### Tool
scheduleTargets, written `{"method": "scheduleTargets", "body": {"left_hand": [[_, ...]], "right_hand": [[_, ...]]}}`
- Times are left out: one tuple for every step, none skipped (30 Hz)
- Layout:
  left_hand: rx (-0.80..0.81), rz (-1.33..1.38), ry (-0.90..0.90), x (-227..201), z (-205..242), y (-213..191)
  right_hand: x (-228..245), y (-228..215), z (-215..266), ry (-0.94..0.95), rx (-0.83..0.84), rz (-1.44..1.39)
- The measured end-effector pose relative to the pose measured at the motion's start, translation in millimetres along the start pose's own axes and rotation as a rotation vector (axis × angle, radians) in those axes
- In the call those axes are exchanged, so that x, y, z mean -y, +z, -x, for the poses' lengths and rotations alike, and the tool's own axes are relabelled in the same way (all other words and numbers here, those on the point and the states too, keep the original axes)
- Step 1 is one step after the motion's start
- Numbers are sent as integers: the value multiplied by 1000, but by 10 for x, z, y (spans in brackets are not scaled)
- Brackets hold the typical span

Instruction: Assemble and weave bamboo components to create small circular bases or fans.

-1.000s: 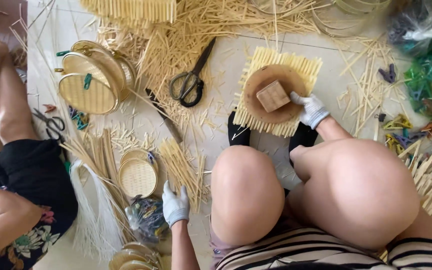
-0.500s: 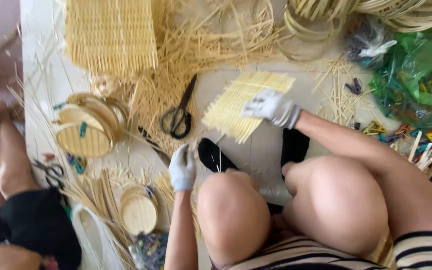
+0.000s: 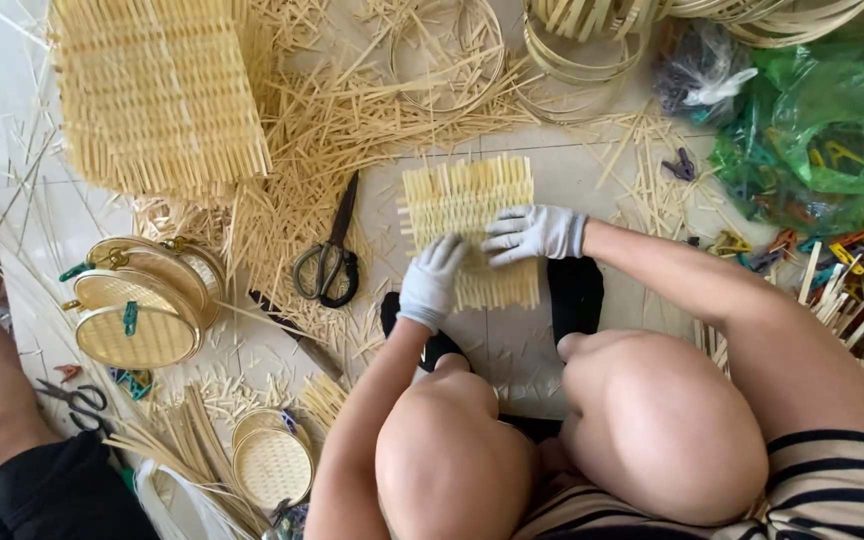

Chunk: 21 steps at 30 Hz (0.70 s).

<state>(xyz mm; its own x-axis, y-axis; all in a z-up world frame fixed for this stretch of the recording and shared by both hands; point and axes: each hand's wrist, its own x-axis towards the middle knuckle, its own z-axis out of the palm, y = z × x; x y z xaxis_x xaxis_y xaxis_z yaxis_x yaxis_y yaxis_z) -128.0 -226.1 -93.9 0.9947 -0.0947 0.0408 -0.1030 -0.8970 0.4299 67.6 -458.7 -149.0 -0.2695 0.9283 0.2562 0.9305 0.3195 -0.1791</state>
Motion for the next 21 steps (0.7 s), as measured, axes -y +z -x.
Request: {"method": "scheduleTargets", "body": {"left_hand": [[2,-1,2,-29,-14,0],[-39,-20,13,-74,-19,8],[-81,-39,25,-121,-20,17],[-79,-31,32,-119,-39,28],[-43,-42,9,-121,-57,38],[-7,-54,-14,-123,-73,42],[-5,-48,-7,-119,-82,31],[19,-26,-7,-96,-77,12],[42,-4,-6,-72,-75,-2],[51,-3,0,-90,-116,-110],[142,-4,-18,-105,-162,-210],[242,4,-41,-164,-136,-288],[261,13,-42,-170,-92,-333],[285,35,-23,-177,-100,-366],[307,58,-5,-184,-107,-407],[303,61,-1,-185,-100,-392],[329,28,-23,-188,-95,-382],[358,-6,-48,-192,-67,-375],[357,-3,-47,-196,-63,-360],[369,1,-67,-188,-57,-351],[380,5,-87,-177,-54,-341]], "right_hand": [[-12,-58,-6,2,-1,0],[-9,-122,2,37,96,41],[0,-185,10,73,193,82],[84,-283,-58,81,199,82],[170,-383,-126,178,341,103],[256,-483,-202,276,481,122],[359,-538,-231,284,486,122],[468,-572,-280,479,436,-2],[574,-603,-327,672,381,-129],[599,-559,-338,681,379,-134],[619,-508,-347,698,301,-123],[723,-443,-337,715,230,-124],[801,-532,-440,726,236,-142],[823,-644,-524,765,356,-102],[843,-762,-614,802,477,-61],[838,-728,-588,805,480,-55],[831,-700,-563,818,419,-89],[842,-661,-546,829,356,-127],[836,-627,-535,830,359,-126],[822,-587,-537,820,387,-77],[804,-545,-540,809,414,-28]]}}
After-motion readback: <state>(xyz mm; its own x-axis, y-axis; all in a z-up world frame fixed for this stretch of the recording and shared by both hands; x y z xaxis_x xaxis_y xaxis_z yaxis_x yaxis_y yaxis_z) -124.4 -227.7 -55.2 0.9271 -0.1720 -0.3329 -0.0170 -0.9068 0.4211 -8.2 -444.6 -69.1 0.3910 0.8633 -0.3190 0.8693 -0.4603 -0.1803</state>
